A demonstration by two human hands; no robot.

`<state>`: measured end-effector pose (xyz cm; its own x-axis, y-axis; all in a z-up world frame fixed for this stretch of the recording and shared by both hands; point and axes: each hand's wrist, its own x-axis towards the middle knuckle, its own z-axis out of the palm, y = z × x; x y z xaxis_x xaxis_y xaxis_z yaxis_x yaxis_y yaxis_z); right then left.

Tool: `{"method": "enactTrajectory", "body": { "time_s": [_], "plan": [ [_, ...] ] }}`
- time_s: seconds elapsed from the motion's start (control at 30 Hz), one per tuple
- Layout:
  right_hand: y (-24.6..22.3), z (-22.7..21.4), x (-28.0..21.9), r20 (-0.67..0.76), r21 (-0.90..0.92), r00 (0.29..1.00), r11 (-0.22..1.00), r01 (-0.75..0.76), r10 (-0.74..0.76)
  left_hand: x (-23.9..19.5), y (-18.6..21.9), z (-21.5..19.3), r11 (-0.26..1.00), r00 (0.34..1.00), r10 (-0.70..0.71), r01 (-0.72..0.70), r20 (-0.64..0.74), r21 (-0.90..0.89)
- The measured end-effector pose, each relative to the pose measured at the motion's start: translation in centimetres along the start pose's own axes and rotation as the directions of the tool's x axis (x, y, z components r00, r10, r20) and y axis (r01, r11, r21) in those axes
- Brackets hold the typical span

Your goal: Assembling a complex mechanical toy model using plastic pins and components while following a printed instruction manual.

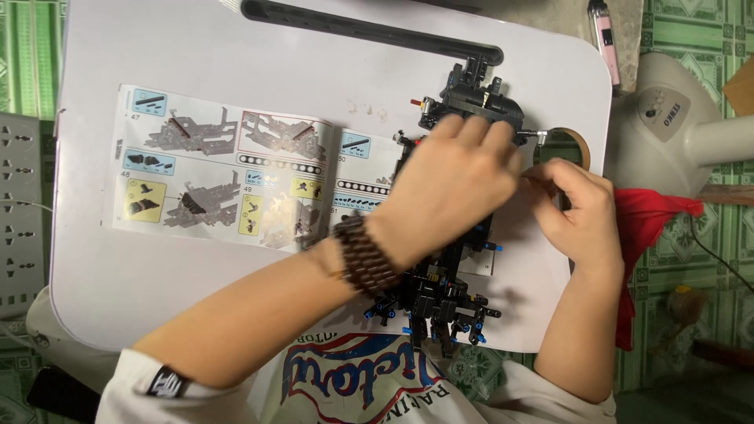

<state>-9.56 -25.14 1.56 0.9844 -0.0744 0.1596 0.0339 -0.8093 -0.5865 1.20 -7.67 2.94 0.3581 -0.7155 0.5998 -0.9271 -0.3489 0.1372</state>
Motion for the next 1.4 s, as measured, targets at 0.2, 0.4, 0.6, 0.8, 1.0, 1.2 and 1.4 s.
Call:
{"method": "enactTrajectory", "body": {
  "time_s": [0.2, 0.4, 0.6, 0.8, 1.0, 1.2, 1.4],
  "plan": [
    [0.7, -0.8, -1.1, -0.035, -0.059, 0.999, 0.998, 0.016, -0.018, 0.8, 4.7, 6.3, 0.95, 0.985, -0.164, 0.142, 0.059, 0.277],
    [3.1, -0.5, -2.0, -0.081, -0.114, 0.996, 0.993, 0.012, -0.022, 0.7, 6.8, 5.5, 0.709, 0.94, -0.339, 0.224, 0.044, 0.668],
    [2.8, -0.2, -1.8, -0.068, -0.074, 0.997, 0.997, -0.037, 0.032, 0.0, 5.9, 4.1, 0.693, 0.979, -0.191, 0.083, 0.071, 0.716],
    [1.9, -0.3, -1.7, -0.05, -0.056, 0.997, 0.996, -0.069, 0.066, -0.6, 5.7, 4.1, 0.704, 0.979, -0.204, 0.141, 0.008, 0.696],
    [3.0, -0.1, -2.2, -0.091, -0.055, 0.995, 0.998, -0.036, 0.031, -0.6, 5.8, 4.8, 0.718, 0.984, -0.178, 0.117, 0.019, 0.687],
    [2.2, 0.0, -1.9, -0.081, -0.054, 0.996, 0.998, -0.045, 0.041, -0.8, 5.8, 4.9, 0.758, 0.991, -0.101, 0.018, 0.089, 0.652],
    [2.2, 0.0, -1.8, -0.087, -0.066, 0.995, 0.996, -0.056, 0.05, -1.0, 5.4, 5.1, 0.734, 0.993, -0.046, -0.037, 0.104, 0.678]
  ]
}}
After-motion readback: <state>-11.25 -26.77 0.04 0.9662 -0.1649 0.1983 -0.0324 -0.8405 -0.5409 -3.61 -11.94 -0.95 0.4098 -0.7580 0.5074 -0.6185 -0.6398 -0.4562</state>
